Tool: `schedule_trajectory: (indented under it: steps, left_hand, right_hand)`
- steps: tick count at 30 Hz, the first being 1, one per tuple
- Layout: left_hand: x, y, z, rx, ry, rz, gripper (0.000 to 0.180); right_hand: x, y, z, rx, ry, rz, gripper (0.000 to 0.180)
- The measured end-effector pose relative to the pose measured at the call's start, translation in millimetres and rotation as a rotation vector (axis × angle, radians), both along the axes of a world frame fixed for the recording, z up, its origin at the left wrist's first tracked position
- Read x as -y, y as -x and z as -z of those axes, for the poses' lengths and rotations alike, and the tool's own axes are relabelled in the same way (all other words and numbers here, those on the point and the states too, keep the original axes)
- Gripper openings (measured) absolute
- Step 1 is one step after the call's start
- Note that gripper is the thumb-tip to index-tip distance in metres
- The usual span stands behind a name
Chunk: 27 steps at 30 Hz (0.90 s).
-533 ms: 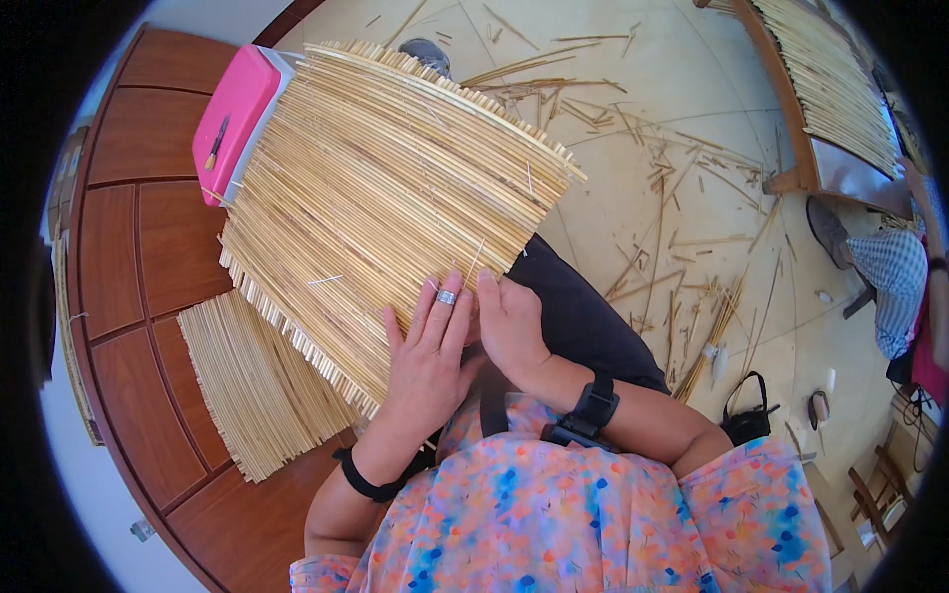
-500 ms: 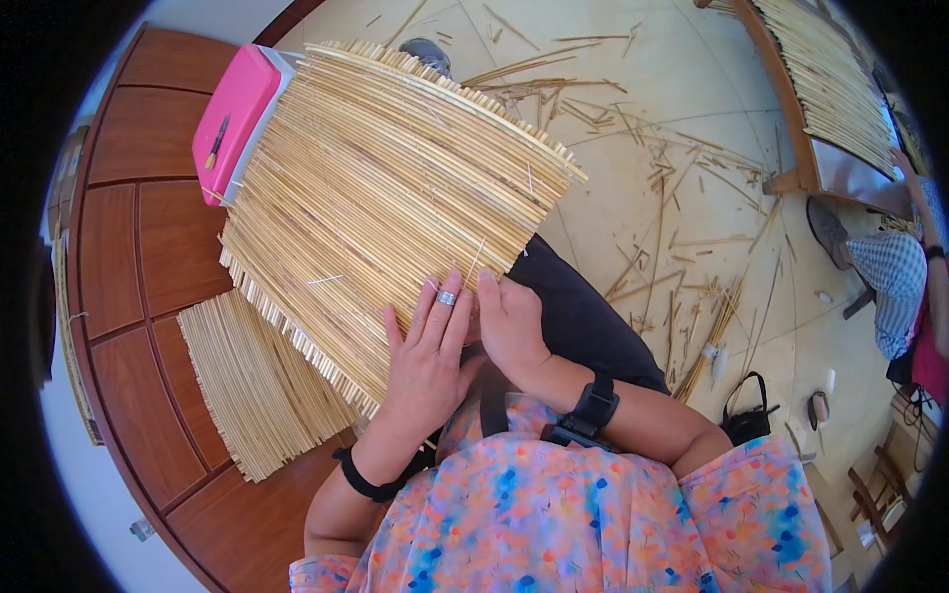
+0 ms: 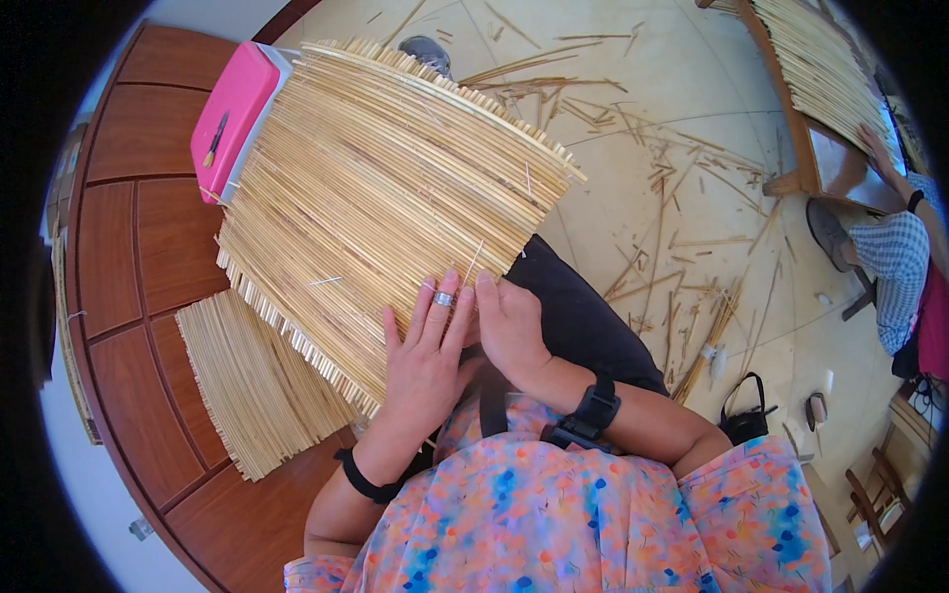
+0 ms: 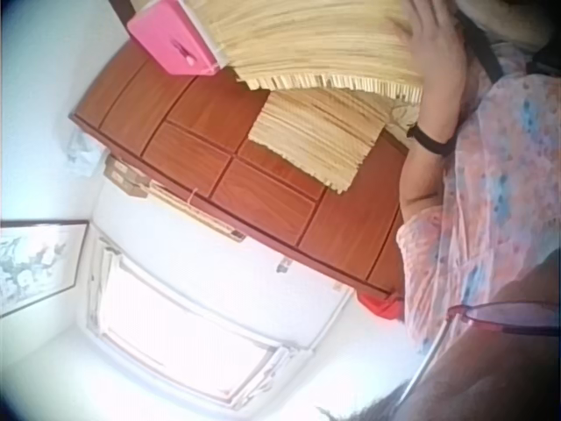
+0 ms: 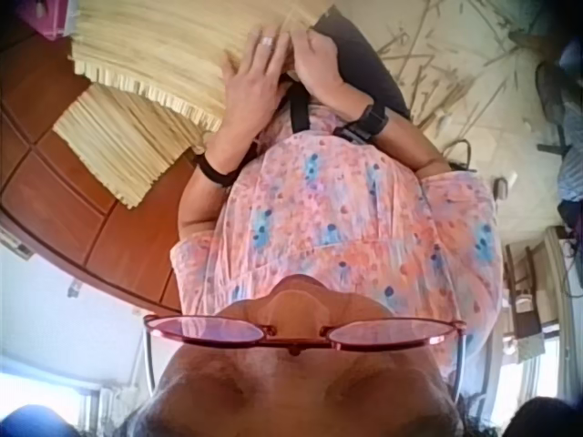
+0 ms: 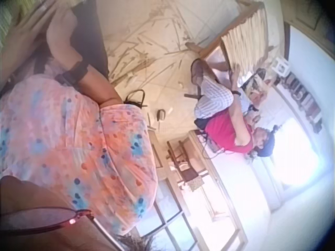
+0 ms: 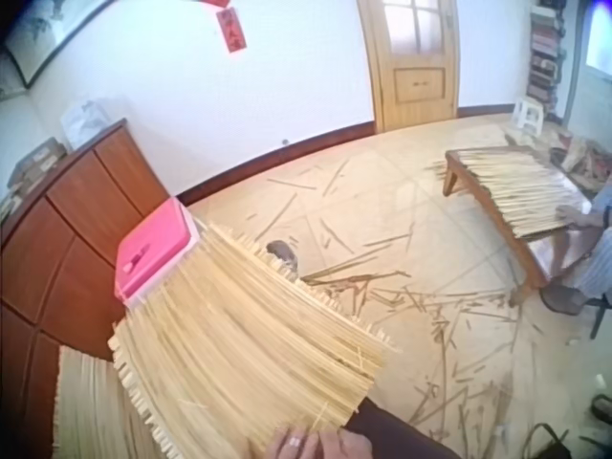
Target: The person weaves a mat using thin bamboo strips and thread, threading the needle through the strips and tightening the weave. They adjust the mat on their lap and continue stitching along the edge.
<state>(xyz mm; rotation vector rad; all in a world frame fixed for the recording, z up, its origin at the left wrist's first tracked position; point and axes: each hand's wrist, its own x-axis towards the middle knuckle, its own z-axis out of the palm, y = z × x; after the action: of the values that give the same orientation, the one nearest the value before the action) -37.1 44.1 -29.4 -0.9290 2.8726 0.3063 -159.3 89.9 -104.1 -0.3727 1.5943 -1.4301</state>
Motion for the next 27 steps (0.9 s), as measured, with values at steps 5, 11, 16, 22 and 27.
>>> schedule_trajectory:
  steps: [5, 11, 16, 22, 27]
  left_hand:
    - [3.1, 2.1, -5.9, -0.01, -0.05, 0.0, 0.096]
    - [4.9, -0.9, -7.2, -0.004, -0.077, 0.0, 0.096]
    - [3.7, 0.5, -6.7, -0.001, -0.055, -0.005, 0.096]
    - [2.0, 0.2, -3.5, 0.009, -0.031, -0.018, 0.095]
    - [1.3, 1.3, -4.3, -0.056, -0.038, -0.054, 0.08]
  right_hand:
    - [1.6, 3.8, -14.0, 0.311, 0.033, 0.04, 0.045]
    - [2.3, 9.4, -23.7, 0.461, 0.01, 0.012, 0.043]
    - [1.6, 14.4, -28.3, 0.532, -0.007, -0.028, 0.042]
    - [-1.8, 18.3, -27.0, 0.56, 0.004, -0.087, 0.043]
    - [-3.9, 20.3, -24.8, 0.584, 0.013, -0.136, 0.044]
